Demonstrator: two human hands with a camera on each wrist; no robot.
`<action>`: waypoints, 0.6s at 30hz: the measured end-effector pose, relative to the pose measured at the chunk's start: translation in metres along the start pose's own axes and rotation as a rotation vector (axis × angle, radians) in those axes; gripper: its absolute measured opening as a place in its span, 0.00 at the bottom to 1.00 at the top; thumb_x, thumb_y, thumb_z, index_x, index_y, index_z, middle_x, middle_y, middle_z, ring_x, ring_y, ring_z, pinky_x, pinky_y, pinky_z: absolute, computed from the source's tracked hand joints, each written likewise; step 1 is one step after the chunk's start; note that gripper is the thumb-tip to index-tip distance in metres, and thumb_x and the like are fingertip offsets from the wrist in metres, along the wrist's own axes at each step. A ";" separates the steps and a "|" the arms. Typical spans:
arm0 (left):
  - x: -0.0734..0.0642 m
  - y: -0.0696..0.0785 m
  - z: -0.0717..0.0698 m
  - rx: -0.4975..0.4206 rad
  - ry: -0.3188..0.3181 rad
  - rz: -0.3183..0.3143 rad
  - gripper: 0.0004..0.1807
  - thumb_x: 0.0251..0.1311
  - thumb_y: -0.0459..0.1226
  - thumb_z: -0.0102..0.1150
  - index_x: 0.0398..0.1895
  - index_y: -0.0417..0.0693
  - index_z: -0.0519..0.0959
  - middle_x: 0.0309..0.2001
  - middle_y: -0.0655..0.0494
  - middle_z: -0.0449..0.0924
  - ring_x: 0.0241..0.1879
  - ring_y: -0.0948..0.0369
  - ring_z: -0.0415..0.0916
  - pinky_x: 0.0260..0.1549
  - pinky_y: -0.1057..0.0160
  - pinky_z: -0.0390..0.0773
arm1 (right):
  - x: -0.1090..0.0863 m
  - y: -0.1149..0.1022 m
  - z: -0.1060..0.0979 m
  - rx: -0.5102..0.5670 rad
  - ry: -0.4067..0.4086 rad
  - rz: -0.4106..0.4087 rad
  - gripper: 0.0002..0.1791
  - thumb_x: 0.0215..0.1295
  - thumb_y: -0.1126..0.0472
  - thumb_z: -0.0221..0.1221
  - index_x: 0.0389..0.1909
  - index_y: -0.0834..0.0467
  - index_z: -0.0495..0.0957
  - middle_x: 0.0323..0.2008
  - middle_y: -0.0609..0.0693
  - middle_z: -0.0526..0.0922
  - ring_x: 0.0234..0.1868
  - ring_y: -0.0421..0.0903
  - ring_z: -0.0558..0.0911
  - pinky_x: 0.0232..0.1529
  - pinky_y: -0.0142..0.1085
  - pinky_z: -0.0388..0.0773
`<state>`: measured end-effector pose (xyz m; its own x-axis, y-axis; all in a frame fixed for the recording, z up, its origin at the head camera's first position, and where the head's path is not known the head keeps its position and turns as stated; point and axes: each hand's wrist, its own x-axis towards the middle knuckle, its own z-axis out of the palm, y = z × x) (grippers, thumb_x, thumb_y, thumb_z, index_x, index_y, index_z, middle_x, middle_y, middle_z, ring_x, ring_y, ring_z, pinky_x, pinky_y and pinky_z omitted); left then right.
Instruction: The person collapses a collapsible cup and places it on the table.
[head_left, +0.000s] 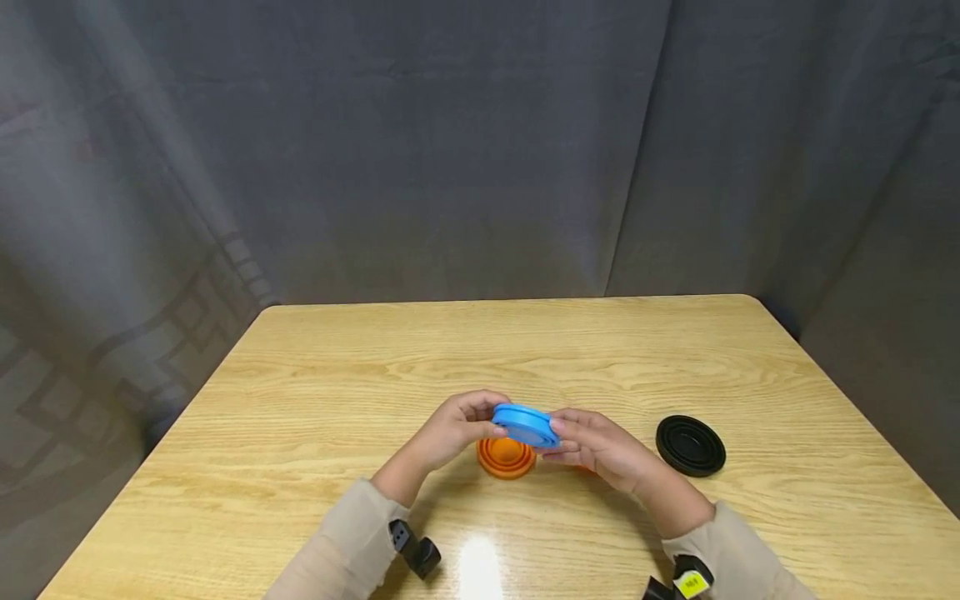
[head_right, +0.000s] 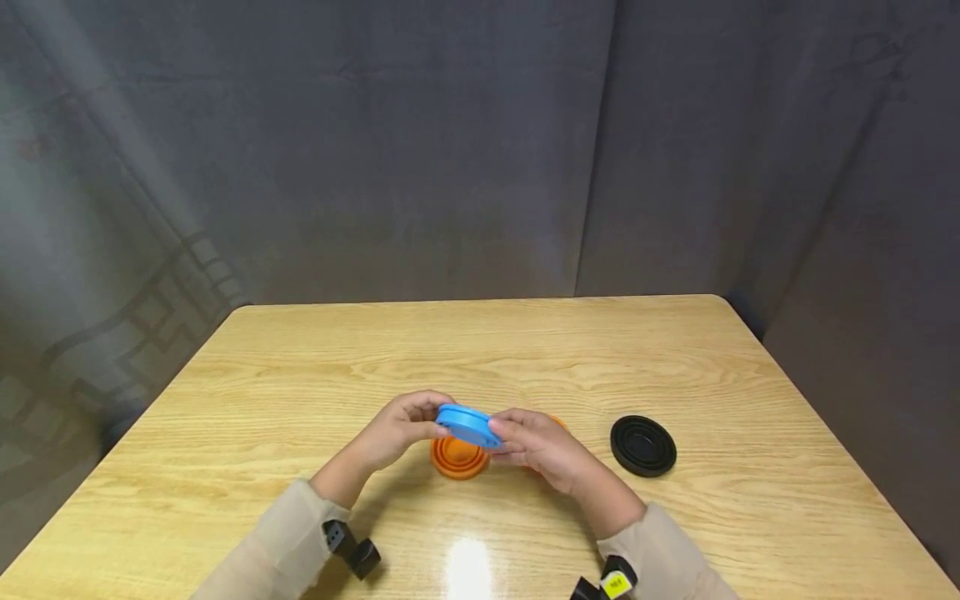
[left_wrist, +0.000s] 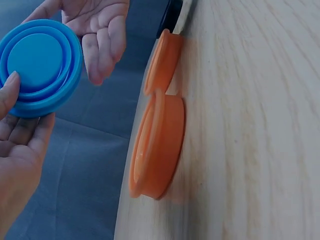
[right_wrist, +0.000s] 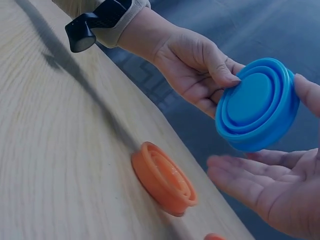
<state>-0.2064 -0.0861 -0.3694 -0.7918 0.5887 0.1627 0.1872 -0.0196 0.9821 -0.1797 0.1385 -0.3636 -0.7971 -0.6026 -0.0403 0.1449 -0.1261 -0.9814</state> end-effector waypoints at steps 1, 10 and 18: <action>0.000 -0.001 0.000 -0.003 0.002 0.000 0.16 0.50 0.26 0.55 0.44 0.30 0.71 0.38 0.50 0.76 0.36 0.60 0.72 0.36 0.63 0.73 | 0.000 0.002 0.000 0.024 -0.013 0.000 0.21 0.64 0.58 0.46 0.47 0.74 0.64 0.40 0.59 0.75 0.43 0.53 0.75 0.48 0.49 0.66; 0.000 0.000 -0.005 -0.054 -0.003 -0.049 0.21 0.50 0.27 0.55 0.50 0.33 0.70 0.49 0.44 0.72 0.42 0.60 0.72 0.42 0.62 0.71 | 0.003 0.007 0.004 0.030 0.073 -0.028 0.24 0.63 0.59 0.48 0.51 0.76 0.61 0.41 0.54 0.76 0.46 0.54 0.73 0.51 0.48 0.64; -0.002 0.002 -0.006 -0.089 0.057 -0.129 0.25 0.51 0.26 0.54 0.55 0.32 0.65 0.51 0.40 0.69 0.48 0.55 0.70 0.46 0.61 0.69 | 0.006 0.007 0.013 -0.040 0.275 -0.026 0.31 0.56 0.60 0.55 0.55 0.75 0.57 0.43 0.57 0.73 0.41 0.44 0.75 0.42 0.33 0.72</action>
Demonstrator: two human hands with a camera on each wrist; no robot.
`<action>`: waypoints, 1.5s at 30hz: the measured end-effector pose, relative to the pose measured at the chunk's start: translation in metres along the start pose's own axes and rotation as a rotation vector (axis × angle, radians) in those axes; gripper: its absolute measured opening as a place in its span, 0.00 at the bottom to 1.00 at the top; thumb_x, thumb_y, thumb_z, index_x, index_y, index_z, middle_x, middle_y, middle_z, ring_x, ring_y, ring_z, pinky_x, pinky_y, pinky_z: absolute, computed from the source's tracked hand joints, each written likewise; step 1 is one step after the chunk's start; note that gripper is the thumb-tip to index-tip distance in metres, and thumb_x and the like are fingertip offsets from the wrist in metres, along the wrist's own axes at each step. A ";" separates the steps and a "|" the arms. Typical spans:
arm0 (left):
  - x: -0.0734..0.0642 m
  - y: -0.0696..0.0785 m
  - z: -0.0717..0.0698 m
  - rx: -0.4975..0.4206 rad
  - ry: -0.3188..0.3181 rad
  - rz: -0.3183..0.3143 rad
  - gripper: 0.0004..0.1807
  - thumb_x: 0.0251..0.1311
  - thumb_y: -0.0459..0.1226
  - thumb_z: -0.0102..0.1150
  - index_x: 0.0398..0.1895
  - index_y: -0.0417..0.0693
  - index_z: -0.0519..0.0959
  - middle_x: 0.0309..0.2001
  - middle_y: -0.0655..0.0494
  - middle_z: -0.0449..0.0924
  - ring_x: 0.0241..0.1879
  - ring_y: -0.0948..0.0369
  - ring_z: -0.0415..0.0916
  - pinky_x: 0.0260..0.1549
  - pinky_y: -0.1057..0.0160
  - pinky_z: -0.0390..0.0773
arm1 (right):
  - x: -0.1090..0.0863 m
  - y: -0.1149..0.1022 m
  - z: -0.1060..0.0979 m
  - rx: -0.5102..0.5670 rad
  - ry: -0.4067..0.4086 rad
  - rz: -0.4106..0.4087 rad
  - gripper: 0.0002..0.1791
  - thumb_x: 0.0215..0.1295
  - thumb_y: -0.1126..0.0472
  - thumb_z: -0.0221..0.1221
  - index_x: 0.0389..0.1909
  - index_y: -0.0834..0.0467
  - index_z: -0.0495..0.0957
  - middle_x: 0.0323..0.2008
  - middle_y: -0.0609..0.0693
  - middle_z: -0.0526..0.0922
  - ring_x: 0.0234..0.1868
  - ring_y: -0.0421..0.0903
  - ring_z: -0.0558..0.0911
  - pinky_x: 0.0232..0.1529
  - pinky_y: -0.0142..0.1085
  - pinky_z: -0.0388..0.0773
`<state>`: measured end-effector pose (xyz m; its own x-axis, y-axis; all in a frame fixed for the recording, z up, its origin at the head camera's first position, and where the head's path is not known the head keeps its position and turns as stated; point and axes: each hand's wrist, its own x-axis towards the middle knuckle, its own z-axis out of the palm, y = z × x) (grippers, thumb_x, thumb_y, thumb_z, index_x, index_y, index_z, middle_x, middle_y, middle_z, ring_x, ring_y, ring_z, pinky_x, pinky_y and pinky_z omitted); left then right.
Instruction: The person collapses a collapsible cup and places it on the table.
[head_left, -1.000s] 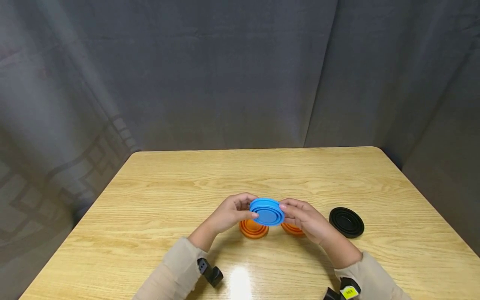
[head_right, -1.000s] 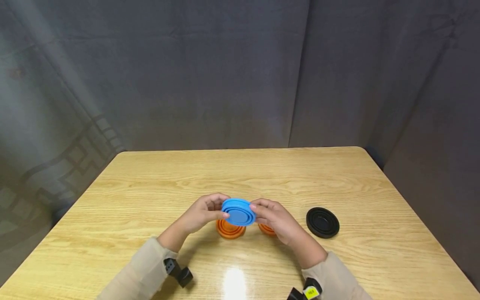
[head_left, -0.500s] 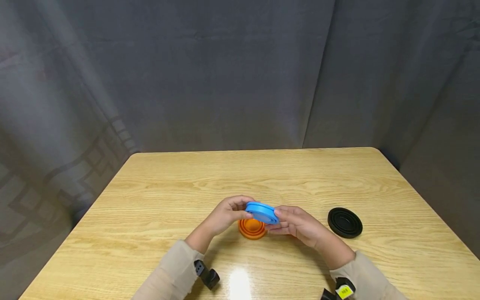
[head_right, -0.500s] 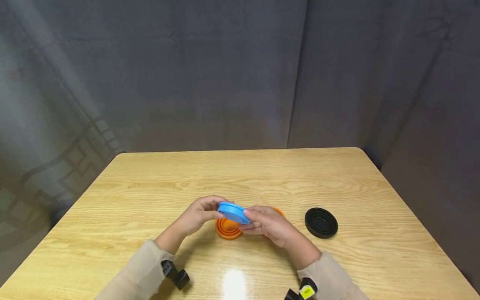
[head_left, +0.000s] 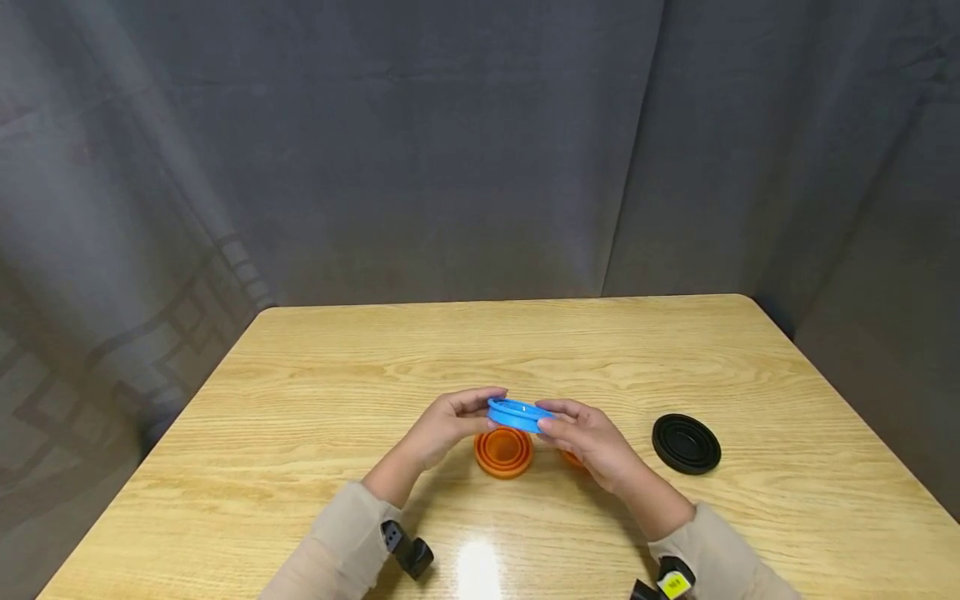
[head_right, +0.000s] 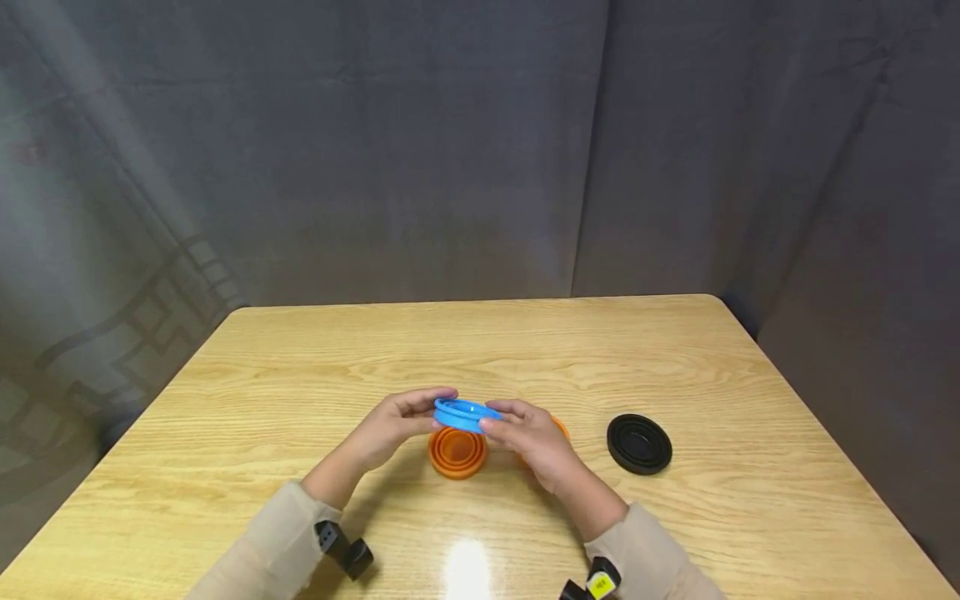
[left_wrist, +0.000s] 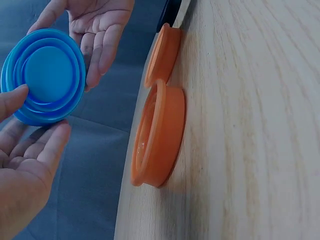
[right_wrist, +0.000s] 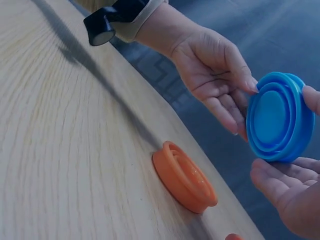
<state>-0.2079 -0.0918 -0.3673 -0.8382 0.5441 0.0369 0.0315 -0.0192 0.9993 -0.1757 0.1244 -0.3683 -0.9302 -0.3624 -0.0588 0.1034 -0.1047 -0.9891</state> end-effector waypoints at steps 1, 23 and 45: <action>0.000 0.000 0.000 -0.008 -0.001 -0.008 0.25 0.51 0.26 0.54 0.55 0.32 0.64 0.52 0.40 0.68 0.49 0.54 0.69 0.46 0.61 0.69 | 0.000 0.001 0.000 -0.015 0.015 -0.005 0.31 0.56 0.60 0.56 0.55 0.74 0.57 0.44 0.58 0.73 0.41 0.42 0.75 0.41 0.32 0.72; -0.006 0.000 -0.022 0.119 0.008 0.005 0.34 0.43 0.27 0.63 0.57 0.33 0.62 0.56 0.42 0.64 0.54 0.53 0.63 0.51 0.62 0.63 | 0.024 0.009 0.011 -0.156 -0.020 -0.088 0.38 0.47 0.63 0.63 0.58 0.68 0.58 0.54 0.63 0.65 0.54 0.54 0.67 0.51 0.38 0.66; -0.024 -0.019 -0.089 0.300 0.030 -0.065 0.39 0.39 0.28 0.64 0.58 0.28 0.57 0.58 0.35 0.58 0.57 0.47 0.57 0.51 0.61 0.63 | 0.093 0.020 0.054 -0.704 -0.171 -0.078 0.40 0.41 0.57 0.68 0.56 0.65 0.63 0.52 0.56 0.69 0.53 0.50 0.69 0.52 0.38 0.64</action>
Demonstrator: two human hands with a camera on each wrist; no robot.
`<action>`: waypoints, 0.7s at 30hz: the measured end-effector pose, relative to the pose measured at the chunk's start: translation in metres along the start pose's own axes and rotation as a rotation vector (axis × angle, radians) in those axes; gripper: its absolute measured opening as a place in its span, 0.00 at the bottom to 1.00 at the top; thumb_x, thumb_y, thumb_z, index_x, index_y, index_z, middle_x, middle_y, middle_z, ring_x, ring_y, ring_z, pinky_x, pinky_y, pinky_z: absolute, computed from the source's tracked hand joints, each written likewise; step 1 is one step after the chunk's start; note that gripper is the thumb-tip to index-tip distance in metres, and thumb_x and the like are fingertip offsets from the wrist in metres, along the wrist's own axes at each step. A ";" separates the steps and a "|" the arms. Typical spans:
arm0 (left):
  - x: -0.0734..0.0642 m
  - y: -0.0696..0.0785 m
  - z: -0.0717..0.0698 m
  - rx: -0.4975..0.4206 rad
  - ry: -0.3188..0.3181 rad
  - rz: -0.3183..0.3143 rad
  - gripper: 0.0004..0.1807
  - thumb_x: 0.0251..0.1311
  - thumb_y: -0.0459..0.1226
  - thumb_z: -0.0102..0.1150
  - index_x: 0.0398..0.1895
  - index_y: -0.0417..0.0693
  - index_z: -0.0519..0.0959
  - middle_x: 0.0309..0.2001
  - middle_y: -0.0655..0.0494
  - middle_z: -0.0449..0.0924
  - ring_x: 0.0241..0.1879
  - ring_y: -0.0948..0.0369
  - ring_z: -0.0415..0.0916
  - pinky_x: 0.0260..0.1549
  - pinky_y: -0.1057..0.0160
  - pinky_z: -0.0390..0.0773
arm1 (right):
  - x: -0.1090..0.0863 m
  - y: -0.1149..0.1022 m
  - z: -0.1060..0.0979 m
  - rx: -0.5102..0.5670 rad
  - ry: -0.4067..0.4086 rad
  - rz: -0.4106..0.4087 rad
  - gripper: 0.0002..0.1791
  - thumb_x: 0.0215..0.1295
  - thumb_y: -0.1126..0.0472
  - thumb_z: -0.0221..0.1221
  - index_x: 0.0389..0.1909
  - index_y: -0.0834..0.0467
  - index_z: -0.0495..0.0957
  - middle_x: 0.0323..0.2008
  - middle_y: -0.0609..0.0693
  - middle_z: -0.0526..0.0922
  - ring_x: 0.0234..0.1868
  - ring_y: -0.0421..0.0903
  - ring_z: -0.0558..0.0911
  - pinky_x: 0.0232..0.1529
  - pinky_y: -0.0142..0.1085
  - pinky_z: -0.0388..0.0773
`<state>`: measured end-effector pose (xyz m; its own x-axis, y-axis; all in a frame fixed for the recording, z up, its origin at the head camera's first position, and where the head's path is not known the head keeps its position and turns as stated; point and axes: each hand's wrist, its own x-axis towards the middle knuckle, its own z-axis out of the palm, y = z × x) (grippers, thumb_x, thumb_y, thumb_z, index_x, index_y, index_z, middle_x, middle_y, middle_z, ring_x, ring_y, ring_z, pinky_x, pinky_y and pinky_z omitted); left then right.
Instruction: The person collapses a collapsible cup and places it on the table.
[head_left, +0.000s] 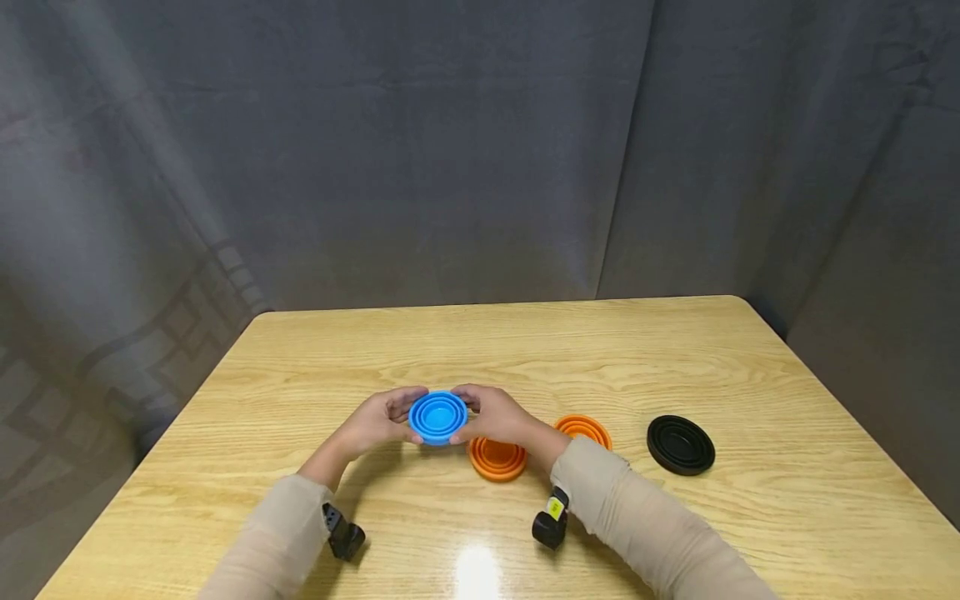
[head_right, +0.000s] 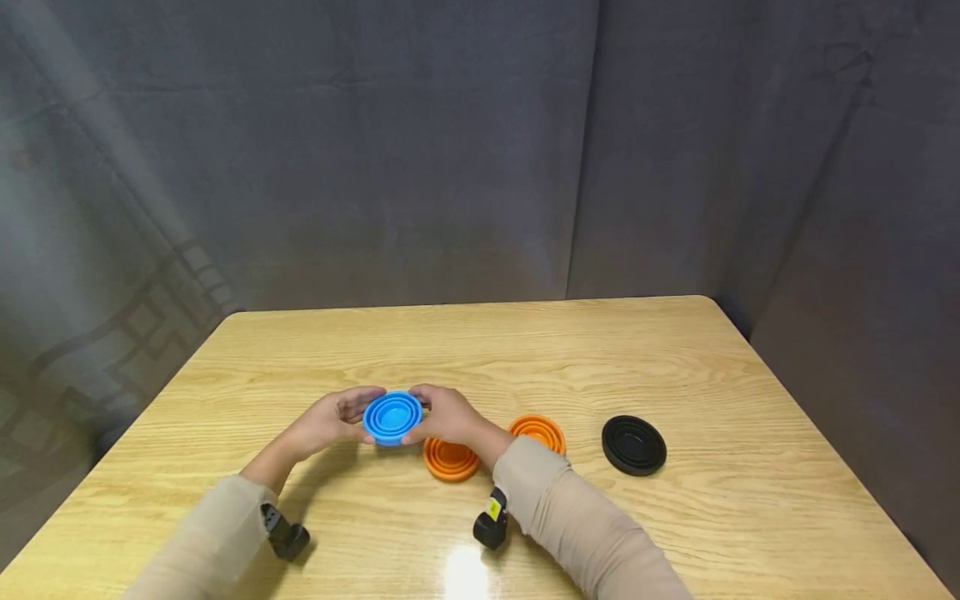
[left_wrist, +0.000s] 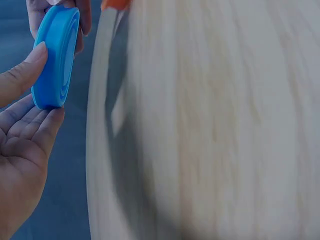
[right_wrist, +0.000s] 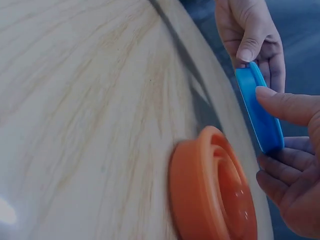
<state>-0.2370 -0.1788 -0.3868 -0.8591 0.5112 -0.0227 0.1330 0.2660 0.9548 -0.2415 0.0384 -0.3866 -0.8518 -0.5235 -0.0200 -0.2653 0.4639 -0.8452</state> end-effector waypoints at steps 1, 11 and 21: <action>-0.001 -0.002 -0.002 0.006 -0.001 -0.007 0.39 0.39 0.27 0.64 0.58 0.27 0.57 0.58 0.35 0.57 0.57 0.47 0.57 0.50 0.61 0.64 | 0.003 -0.001 0.002 -0.030 -0.009 0.000 0.40 0.41 0.56 0.68 0.56 0.65 0.63 0.52 0.56 0.70 0.53 0.49 0.69 0.52 0.38 0.64; -0.008 -0.012 -0.012 0.067 0.015 -0.099 0.40 0.37 0.26 0.65 0.57 0.26 0.57 0.57 0.33 0.57 0.56 0.45 0.58 0.48 0.61 0.66 | 0.021 -0.006 0.015 -0.221 -0.068 0.011 0.40 0.39 0.54 0.68 0.55 0.64 0.65 0.51 0.53 0.71 0.51 0.45 0.70 0.51 0.34 0.65; -0.011 -0.018 -0.016 0.080 0.016 -0.176 0.40 0.35 0.25 0.66 0.56 0.26 0.59 0.56 0.34 0.60 0.55 0.46 0.59 0.47 0.62 0.67 | 0.024 -0.006 0.024 -0.316 -0.087 -0.024 0.39 0.38 0.54 0.68 0.54 0.65 0.67 0.49 0.53 0.74 0.50 0.45 0.71 0.51 0.33 0.64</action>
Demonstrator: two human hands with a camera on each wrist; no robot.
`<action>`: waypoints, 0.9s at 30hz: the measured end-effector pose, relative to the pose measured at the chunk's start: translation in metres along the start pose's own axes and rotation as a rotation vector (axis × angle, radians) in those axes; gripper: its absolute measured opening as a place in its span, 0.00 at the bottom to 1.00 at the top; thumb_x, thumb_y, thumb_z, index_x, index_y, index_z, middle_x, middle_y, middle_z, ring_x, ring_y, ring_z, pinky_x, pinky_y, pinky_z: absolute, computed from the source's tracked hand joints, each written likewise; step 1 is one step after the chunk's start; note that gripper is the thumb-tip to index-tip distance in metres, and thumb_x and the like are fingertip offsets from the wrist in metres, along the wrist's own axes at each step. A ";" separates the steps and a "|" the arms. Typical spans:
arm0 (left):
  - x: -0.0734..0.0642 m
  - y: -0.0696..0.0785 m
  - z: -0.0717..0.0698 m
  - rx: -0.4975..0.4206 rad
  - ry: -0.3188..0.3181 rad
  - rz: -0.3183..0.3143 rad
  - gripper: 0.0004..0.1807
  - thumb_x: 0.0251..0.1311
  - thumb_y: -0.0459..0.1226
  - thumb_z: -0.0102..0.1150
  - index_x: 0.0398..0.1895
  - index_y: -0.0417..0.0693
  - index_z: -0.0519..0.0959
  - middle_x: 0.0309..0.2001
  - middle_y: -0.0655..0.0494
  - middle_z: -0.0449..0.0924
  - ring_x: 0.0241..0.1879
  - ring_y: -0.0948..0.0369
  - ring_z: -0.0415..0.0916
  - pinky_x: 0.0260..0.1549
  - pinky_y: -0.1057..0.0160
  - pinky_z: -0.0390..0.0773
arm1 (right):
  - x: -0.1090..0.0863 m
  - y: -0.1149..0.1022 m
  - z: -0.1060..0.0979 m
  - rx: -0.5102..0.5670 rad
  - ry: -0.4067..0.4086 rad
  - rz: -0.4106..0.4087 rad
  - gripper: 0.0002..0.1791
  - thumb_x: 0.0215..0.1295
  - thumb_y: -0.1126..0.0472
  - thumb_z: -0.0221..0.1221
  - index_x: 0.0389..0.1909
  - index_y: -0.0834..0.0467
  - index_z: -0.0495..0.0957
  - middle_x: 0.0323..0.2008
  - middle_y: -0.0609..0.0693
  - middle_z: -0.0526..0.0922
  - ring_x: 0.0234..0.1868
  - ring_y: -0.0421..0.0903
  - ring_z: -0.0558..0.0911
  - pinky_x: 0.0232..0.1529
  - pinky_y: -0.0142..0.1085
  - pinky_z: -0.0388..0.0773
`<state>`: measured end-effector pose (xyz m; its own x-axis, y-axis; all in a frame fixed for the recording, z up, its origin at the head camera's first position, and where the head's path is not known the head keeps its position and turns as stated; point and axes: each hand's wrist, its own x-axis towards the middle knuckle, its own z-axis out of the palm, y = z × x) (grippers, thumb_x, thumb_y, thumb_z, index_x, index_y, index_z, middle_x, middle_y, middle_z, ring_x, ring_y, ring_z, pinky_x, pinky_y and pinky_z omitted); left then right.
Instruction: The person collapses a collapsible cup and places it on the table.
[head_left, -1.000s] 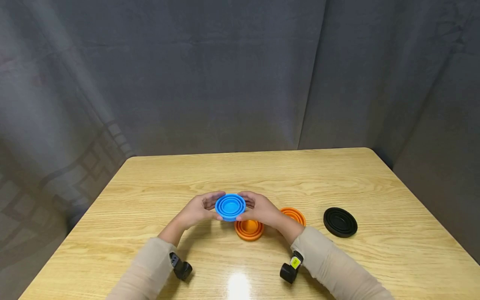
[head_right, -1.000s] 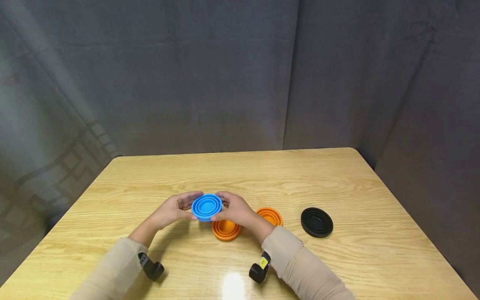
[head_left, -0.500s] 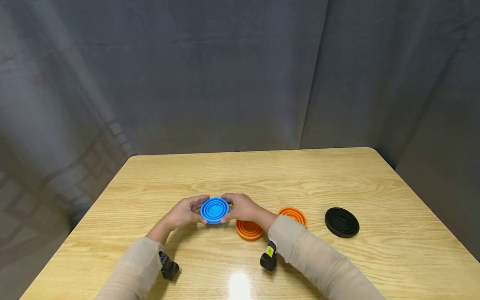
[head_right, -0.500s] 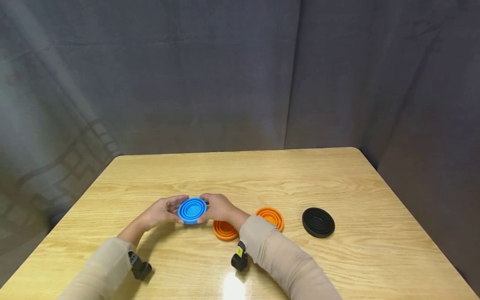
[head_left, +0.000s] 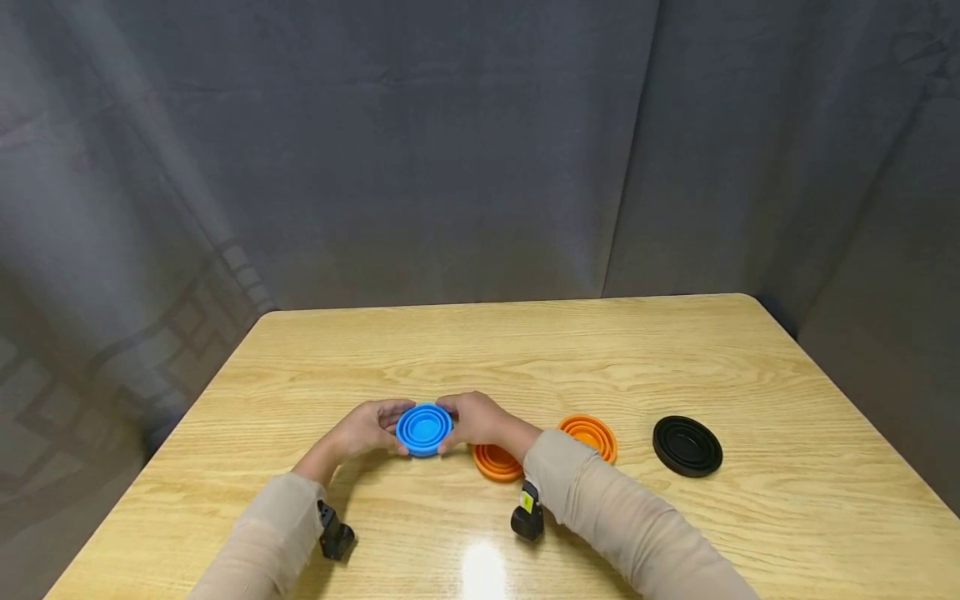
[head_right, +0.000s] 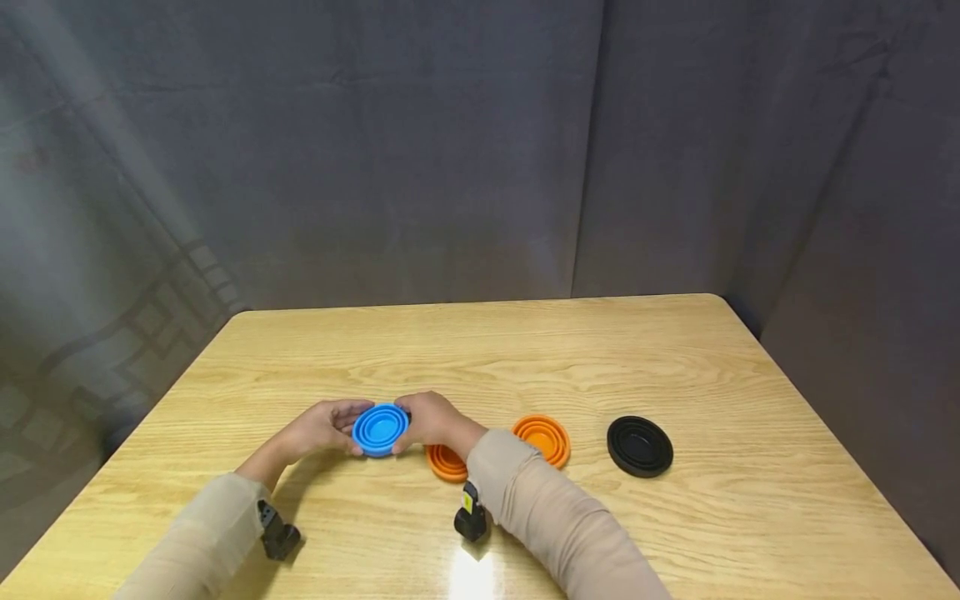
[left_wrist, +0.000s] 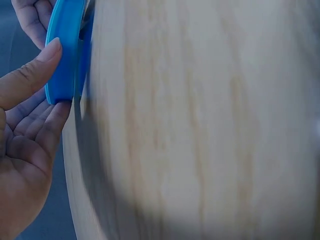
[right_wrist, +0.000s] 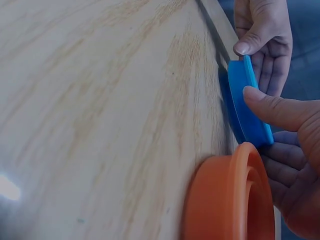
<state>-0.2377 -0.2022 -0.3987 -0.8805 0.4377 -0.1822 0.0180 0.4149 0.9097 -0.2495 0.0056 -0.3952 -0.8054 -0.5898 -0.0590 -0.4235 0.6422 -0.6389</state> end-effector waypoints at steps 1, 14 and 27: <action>0.000 0.000 0.000 0.000 -0.003 -0.001 0.40 0.35 0.25 0.66 0.56 0.26 0.59 0.56 0.34 0.60 0.55 0.46 0.59 0.47 0.61 0.67 | 0.000 0.000 0.001 -0.007 0.000 0.002 0.39 0.38 0.54 0.69 0.53 0.64 0.67 0.49 0.53 0.74 0.50 0.44 0.71 0.51 0.33 0.65; -0.002 0.000 0.003 0.041 -0.008 -0.009 0.41 0.31 0.25 0.68 0.55 0.28 0.62 0.54 0.35 0.63 0.54 0.46 0.61 0.45 0.60 0.69 | -0.002 -0.002 0.008 -0.059 0.033 0.004 0.38 0.35 0.54 0.70 0.51 0.63 0.70 0.46 0.51 0.76 0.48 0.44 0.72 0.50 0.33 0.65; -0.005 0.004 0.002 0.144 -0.074 0.030 0.41 0.42 0.32 0.64 0.60 0.29 0.54 0.58 0.35 0.57 0.57 0.44 0.55 0.52 0.53 0.60 | -0.015 0.006 -0.011 -0.052 -0.034 0.015 0.32 0.48 0.55 0.63 0.54 0.64 0.66 0.49 0.56 0.73 0.51 0.48 0.70 0.52 0.38 0.64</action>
